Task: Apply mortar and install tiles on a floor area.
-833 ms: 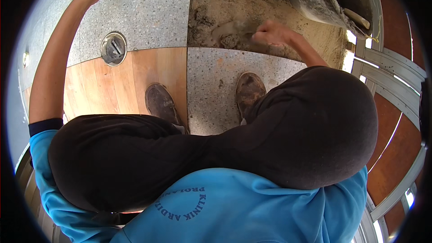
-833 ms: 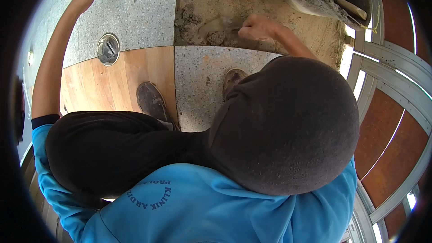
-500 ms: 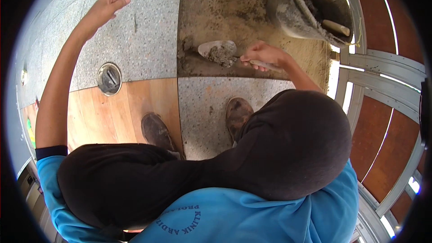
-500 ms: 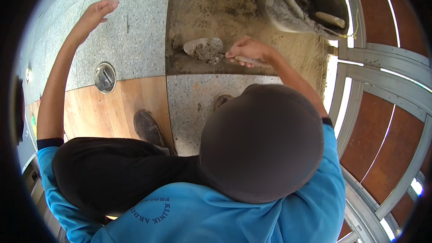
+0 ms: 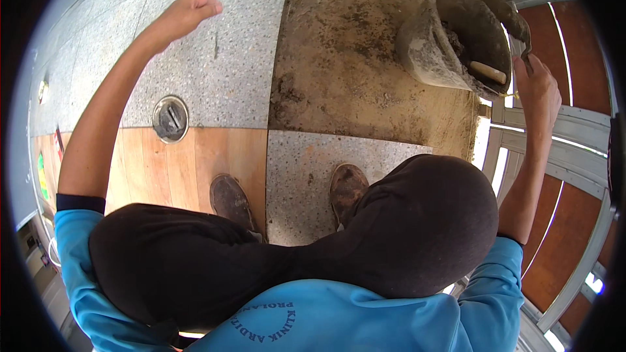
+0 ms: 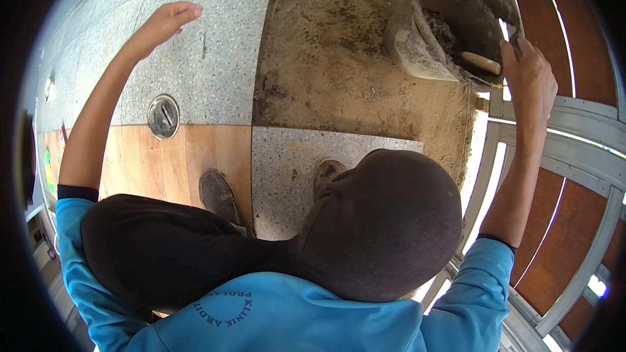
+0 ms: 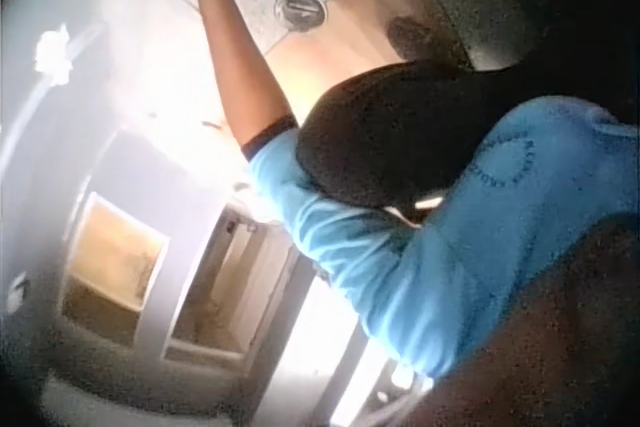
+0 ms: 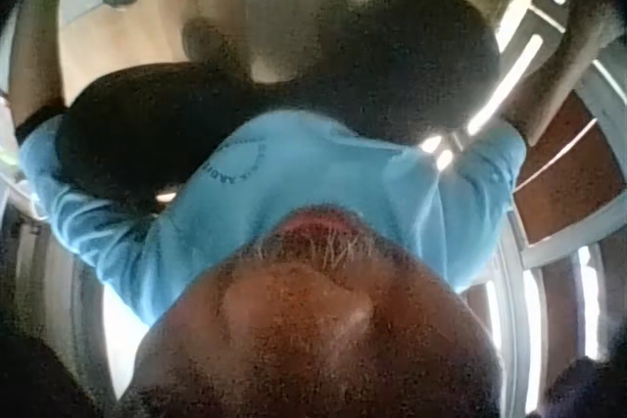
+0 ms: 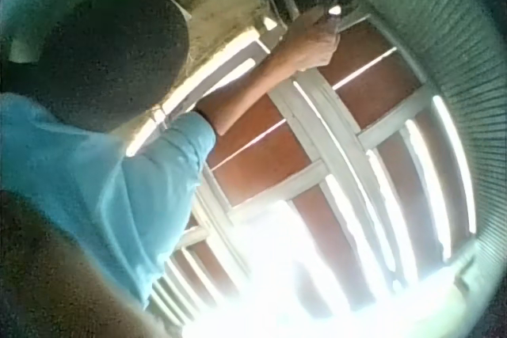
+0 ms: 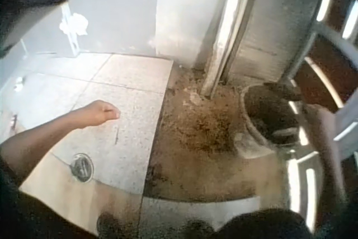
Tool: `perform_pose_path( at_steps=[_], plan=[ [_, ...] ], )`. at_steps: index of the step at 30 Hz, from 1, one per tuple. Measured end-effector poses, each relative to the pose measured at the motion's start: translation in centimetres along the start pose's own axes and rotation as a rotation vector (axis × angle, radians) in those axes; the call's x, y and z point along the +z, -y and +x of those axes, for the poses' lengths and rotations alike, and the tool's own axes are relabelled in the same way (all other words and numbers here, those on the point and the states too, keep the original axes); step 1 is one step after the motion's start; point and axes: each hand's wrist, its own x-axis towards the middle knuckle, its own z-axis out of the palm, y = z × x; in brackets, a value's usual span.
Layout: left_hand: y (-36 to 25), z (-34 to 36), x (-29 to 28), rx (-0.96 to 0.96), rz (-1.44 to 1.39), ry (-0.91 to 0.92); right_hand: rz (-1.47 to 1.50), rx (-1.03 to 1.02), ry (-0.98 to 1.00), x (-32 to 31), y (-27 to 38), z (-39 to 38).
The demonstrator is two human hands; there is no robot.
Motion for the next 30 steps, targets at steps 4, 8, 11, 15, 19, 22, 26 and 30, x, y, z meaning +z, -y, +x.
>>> perform_pose_path(
  at_steps=[4, 8, 11, 15, 19, 22, 26, 30],
  plan=[
    [2.0, -0.8, -1.4, 0.023, 0.128, -0.059, 0.112, -0.105, 0.125, -2.5, 7.2, 1.1],
    [-1.4, -1.2, -2.4, -0.121, 0.003, 0.013, 0.144, -0.574, 0.332, 0.9, 16.3, 0.6],
    [-2.6, -0.8, -1.4, -0.032, -0.078, -0.052, 0.144, -0.858, 0.3, 4.5, 22.8, -1.2],
    [-3.3, -3.1, -1.7, -0.033, -0.047, -0.039, 0.235, -1.096, 0.039, 7.1, 29.8, -3.0],
    [-2.4, -3.7, -2.2, -0.032, -0.032, -0.049, 0.124, -1.164, 0.109, 5.8, 33.0, -6.1],
    [-2.1, -3.6, -2.4, -0.03, -0.043, -0.016, 0.033, -1.209, -0.036, 4.3, 32.4, -8.3],
    [-3.7, -3.9, -1.9, -0.038, -0.019, -0.019, -0.037, -1.242, -0.118, 3.6, 32.3, -10.1],
    [-3.7, -3.4, -1.9, 0.013, -0.018, 0.005, -0.143, -1.32, -0.097, 2.5, 32.3, -12.2]
  ],
)
